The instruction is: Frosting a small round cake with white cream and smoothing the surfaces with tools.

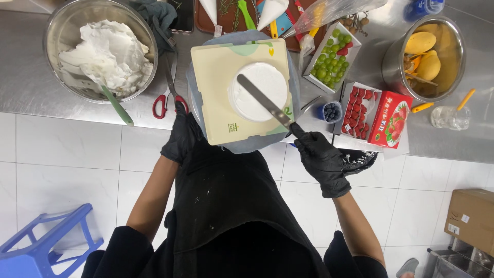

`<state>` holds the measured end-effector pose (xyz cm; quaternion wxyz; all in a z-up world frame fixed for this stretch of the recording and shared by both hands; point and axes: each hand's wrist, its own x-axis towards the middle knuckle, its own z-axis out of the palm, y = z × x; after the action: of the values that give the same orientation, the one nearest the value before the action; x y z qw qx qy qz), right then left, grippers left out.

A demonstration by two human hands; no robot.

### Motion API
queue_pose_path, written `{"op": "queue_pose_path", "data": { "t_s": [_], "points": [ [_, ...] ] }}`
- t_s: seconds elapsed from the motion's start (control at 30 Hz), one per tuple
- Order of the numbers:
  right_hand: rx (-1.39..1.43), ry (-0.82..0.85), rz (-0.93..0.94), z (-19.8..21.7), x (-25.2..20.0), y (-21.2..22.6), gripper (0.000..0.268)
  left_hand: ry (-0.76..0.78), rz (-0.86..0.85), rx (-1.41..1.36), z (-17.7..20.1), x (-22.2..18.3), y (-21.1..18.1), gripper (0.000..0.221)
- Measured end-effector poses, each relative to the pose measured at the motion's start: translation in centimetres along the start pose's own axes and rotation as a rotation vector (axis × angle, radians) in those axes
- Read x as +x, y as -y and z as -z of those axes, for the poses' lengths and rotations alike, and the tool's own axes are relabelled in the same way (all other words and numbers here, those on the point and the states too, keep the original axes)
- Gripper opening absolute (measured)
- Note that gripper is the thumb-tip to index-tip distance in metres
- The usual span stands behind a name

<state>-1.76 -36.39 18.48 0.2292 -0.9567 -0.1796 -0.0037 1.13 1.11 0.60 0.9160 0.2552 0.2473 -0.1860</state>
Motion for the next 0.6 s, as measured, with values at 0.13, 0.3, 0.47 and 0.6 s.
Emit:
{"op": "queue_pose_path", "data": {
  "t_s": [0.13,0.3,0.47,0.6],
  "points": [
    [-0.066,-0.044,0.105,0.4,-0.7,-0.3,0.042,0.032,-0.051,-0.233,3.8,1.9,-1.5,0.098],
    [-0.414,-0.097,0.017,0.5,-0.6,0.7,0.048,0.057,-0.114,-0.075,3.5,1.0,-0.9,0.097],
    [-0.466,-0.225,0.275,-1.2,0.8,2.4,0.047,-0.118,-0.033,0.033,2.3,0.9,-0.8,0.098],
    [-0.396,-0.151,0.102,-1.0,0.8,1.4,0.048,-0.061,-0.054,-0.078,3.2,1.4,-1.5,0.103]
  ]
}}
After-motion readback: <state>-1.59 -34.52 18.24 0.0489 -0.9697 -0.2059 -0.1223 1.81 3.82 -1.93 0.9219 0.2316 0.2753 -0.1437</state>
